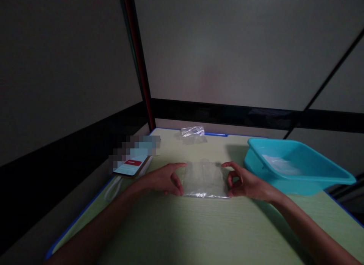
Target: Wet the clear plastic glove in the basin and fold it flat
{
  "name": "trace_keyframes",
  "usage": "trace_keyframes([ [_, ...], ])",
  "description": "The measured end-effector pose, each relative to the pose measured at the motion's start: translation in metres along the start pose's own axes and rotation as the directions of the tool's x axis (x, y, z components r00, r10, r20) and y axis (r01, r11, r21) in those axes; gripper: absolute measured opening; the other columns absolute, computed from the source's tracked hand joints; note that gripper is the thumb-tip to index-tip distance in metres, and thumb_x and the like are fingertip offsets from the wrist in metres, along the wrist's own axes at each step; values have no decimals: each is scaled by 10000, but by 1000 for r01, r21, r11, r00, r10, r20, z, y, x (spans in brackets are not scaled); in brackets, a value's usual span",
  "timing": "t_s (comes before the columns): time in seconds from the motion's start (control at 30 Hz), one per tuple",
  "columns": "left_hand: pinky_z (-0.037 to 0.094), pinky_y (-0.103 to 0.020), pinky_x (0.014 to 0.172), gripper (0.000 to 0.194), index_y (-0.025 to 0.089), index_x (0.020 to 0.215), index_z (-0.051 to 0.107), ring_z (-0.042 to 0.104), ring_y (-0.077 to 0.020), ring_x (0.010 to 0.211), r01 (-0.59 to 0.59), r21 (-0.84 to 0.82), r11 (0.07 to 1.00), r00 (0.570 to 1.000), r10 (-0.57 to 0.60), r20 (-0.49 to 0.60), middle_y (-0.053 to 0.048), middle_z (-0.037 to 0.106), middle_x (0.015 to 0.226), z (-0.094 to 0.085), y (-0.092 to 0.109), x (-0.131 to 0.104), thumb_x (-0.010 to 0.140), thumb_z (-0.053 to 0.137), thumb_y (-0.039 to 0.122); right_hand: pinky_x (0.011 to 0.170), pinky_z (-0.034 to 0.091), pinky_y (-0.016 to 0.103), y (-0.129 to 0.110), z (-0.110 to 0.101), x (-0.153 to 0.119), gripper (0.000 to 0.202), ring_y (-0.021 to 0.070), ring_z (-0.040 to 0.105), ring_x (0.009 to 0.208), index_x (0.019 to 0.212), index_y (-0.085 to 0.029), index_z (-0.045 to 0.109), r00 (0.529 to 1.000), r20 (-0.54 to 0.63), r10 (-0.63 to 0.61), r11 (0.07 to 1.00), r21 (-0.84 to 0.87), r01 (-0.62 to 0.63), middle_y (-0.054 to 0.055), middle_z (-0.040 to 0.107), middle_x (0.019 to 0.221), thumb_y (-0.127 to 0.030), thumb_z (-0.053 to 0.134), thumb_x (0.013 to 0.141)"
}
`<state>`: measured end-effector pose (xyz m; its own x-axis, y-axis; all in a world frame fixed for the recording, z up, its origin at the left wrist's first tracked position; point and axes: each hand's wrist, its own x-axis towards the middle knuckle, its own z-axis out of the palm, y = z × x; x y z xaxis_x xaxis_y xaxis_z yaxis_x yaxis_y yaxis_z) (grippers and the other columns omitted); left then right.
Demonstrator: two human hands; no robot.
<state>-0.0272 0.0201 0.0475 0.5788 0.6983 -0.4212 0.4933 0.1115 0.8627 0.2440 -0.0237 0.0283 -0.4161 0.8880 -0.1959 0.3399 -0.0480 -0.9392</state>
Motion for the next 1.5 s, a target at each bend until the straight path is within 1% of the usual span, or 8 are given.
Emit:
trace_keyframes([
  [0.2, 317, -140, 369, 961, 131, 1297, 169, 488, -85, 482, 23, 15, 1000, 999, -22, -36, 62, 586, 587, 3, 2, 1, 476, 664, 65, 516, 424, 243, 1, 1, 1, 665, 89, 493, 550, 1077, -206, 260, 1000, -4, 3, 1000, 6, -3, -71, 425, 675, -147, 652, 543],
  [0.37, 309, -147, 371, 948, 124, 1298, 169, 490, -91, 493, 54, 42, 998, 995, -50, -88, 44, 594, 606, 5, 3, -1, 490, 663, 77, 523, 436, 253, 4, 0, 2, 690, 96, 494, 558, 1080, -195, 256, 1000, -3, -9, 1000, 17, 9, -73, 424, 664, -141, 661, 524],
  [0.53, 291, -144, 369, 979, 113, 1298, 146, 512, -98, 512, 27, -18, 999, 998, -28, -56, 24, 620, 630, -1, -3, 0, 485, 691, 111, 528, 439, 250, 5, -1, 2, 678, 98, 500, 566, 1087, -202, 268, 1000, -6, -13, 1000, -20, 13, -67, 431, 675, -144, 655, 533],
  [0.77, 242, -131, 359, 961, 121, 1292, 118, 528, -86, 517, 20, -150, 989, 998, -11, 58, -12, 655, 677, -6, -5, 2, 510, 674, 74, 543, 447, 252, 1, 1, 0, 658, 90, 489, 562, 1086, -201, 266, 1000, 1, -17, 1000, -20, 17, -69, 424, 674, -146, 647, 553],
  [0.97, 205, -130, 344, 947, 125, 1278, 133, 493, -52, 455, -3, -261, 965, 998, 20, 64, -18, 649, 717, -9, -9, 4, 511, 686, 70, 543, 445, 240, 1, 0, -1, 652, 75, 468, 556, 1098, -213, 257, 999, 12, -32, 999, -31, 32, -68, 416, 687, -134, 637, 574],
  [1.13, 191, -129, 346, 938, 132, 1265, 182, 468, -33, 441, 28, -330, 944, 999, -16, 41, -11, 632, 735, -8, -8, 4, 486, 703, 83, 530, 438, 235, 7, -1, 2, 675, 78, 466, 554, 1106, -208, 251, 999, 18, -30, 999, -29, 31, -66, 421, 683, -126, 640, 560],
  [1.3, 188, -127, 346, 953, 121, 1277, 159, 458, -45, 452, 33, -261, 965, 999, -35, -1, 11, 614, 672, -1, -4, 2, 484, 687, 90, 544, 441, 248, 6, -1, 1, 687, 87, 477, 566, 1111, -211, 248, 1000, 11, -25, 1000, -18, 25, -67, 421, 682, -137, 641, 553],
  [1.5, 214, -122, 332, 965, 124, 1291, 141, 428, -45, 443, 5, -175, 984, 1000, -9, -19, 45, 578, 623, 3, -3, 3, 489, 676, 99, 542, 443, 251, 2, 0, 0, 696, 94, 492, 573, 1115, -198, 250, 1000, 6, -3, 1000, -17, 3, -65, 419, 678, -147, 650, 548],
])
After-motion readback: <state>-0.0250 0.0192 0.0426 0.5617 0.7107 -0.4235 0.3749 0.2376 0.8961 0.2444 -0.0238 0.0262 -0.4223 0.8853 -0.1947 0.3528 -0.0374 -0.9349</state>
